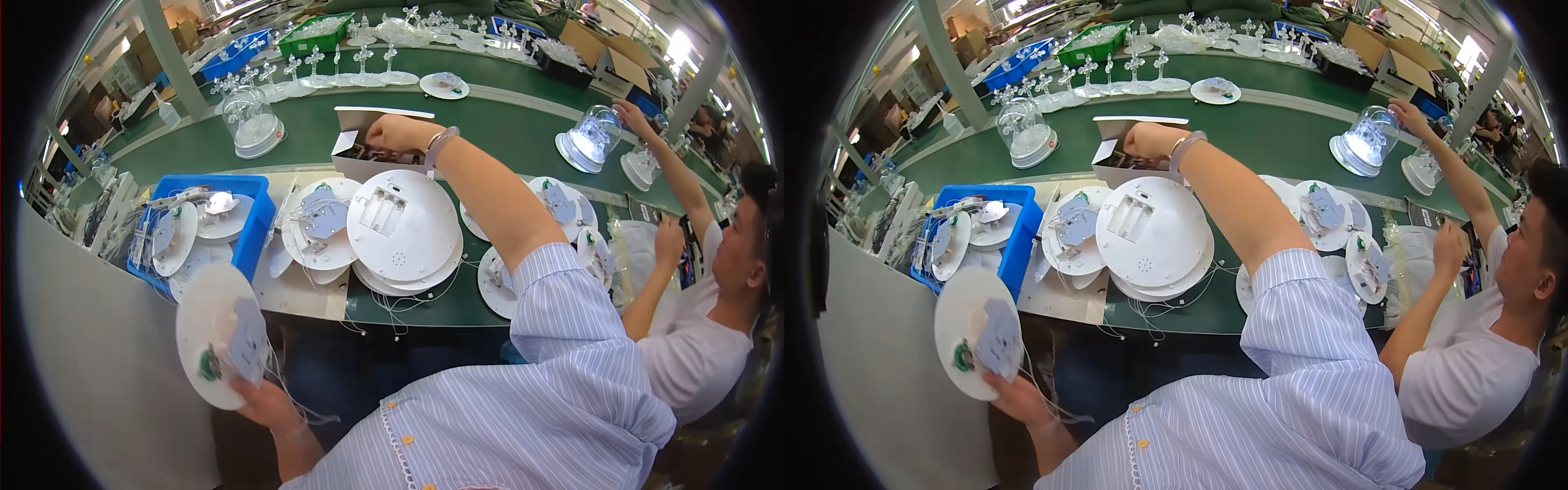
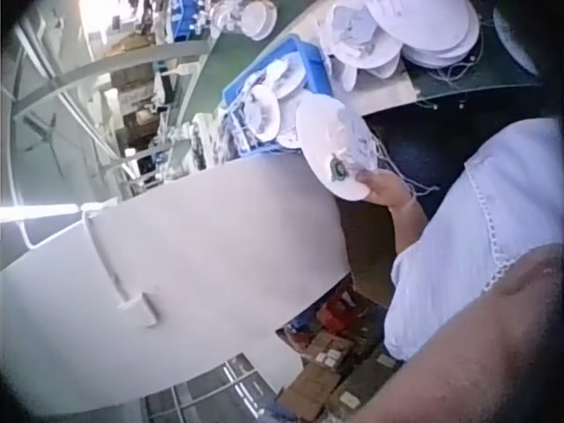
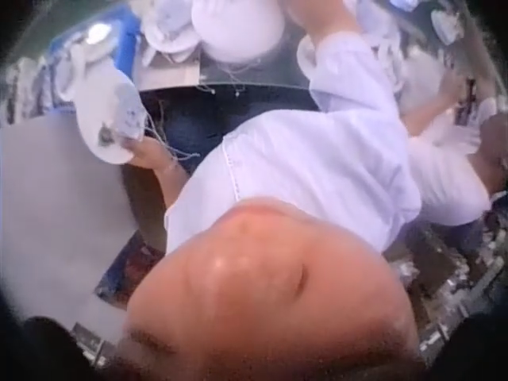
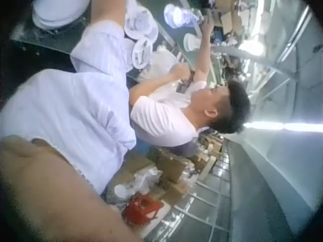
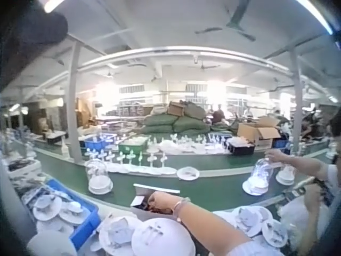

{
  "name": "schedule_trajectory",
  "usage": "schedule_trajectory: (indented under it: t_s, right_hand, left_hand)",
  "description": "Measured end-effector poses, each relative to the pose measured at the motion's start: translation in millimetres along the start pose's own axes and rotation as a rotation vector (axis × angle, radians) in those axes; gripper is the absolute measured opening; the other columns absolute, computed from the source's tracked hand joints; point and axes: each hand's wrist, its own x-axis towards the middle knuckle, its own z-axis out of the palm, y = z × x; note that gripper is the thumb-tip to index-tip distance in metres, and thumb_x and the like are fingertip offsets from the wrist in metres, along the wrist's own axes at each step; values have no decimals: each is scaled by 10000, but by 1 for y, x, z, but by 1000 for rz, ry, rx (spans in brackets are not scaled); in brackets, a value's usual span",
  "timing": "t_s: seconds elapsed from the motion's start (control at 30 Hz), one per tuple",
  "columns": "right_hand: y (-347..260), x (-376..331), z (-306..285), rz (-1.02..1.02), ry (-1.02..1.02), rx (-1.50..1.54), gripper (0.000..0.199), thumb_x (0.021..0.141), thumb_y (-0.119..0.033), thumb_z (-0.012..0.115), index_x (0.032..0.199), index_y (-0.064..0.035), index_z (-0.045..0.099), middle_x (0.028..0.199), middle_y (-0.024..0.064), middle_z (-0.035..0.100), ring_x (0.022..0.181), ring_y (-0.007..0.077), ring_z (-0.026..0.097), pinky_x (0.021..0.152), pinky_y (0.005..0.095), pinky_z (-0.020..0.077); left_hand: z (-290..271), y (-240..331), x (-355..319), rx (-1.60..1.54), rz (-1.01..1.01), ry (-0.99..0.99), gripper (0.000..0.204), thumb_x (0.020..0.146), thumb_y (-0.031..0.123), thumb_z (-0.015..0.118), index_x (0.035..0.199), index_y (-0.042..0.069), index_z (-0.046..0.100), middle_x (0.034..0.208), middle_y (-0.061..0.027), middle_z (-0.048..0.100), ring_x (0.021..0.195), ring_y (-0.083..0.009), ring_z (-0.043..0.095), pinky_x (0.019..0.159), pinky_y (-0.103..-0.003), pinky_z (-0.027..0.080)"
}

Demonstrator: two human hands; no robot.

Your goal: Inserting batteries into circular white light housing components on a factory assembly line.

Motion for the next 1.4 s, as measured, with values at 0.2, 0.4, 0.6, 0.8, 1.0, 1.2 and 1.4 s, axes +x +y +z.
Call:
schedule_trajectory:
  t_s: [0.2, 0.4, 0.6, 0.8, 1.0, 1.2, 1.4]
  right_hand:
    - [-12, -3, 8, 54, -22, -521, 370, 689, -309, 640, 961, -63, 591, 866, 126, 606, 806, 268, 577, 701, 350, 452]
    - [2, 7, 12, -187, -12, -824, 382, 660, -301, 647, 970, -87, 586, 941, 116, 591, 892, 281, 552, 780, 352, 430]
    - [-7, 4, 16, -134, -82, -865, 380, 648, -313, 645, 930, -62, 599, 926, 132, 592, 873, 285, 559, 760, 349, 440]
    - [4, 16, 18, -168, -77, -803, 426, 601, -338, 659, 890, -30, 606, 910, 166, 588, 862, 317, 555, 757, 360, 440]
    - [16, 23, 4, -423, 4, -936, 275, 646, -246, 596, 778, -6, 618, 790, 225, 569, 747, 360, 557, 673, 392, 449]
    - [7, 18, 11, -253, -47, -970, 276, 684, -169, 576, 877, 28, 575, 859, 238, 565, 830, 362, 541, 714, 369, 435]
    - [16, 16, 21, -293, -65, -811, 313, 735, -183, 529, 954, 41, 527, 941, 245, 548, 888, 353, 530, 756, 356, 412]
  left_hand:
    - [-54, -13, -46, 211, -288, -185, 436, 876, 210, 409, 1177, -92, 320, 1143, -192, 431, 1000, -247, 480, 842, -320, 387]
    - [-62, -14, -56, 339, 125, -492, 368, 852, 239, 379, 984, -83, 498, 905, -201, 546, 808, -299, 545, 725, -340, 414]
    - [-62, -3, -60, 360, 53, -506, 351, 840, 219, 378, 956, -79, 521, 925, -188, 560, 838, -300, 545, 749, -342, 408]
    - [-67, -13, -68, 288, -44, -503, 292, 814, 143, 407, 939, -92, 524, 935, -204, 555, 841, -280, 548, 755, -333, 414]
    - [-119, -32, -103, 297, -50, -370, 334, 832, 183, 445, 989, -111, 468, 950, -213, 532, 859, -276, 534, 736, -336, 425]
    - [-125, -15, -88, 420, -439, 247, 347, 873, 201, 406, 1049, -94, 456, 995, -152, 529, 867, -195, 519, 721, -287, 418]
    - [-127, -15, -93, 235, -410, 224, 336, 881, 192, 394, 1024, -103, 464, 971, -144, 543, 832, -173, 538, 701, -267, 420]
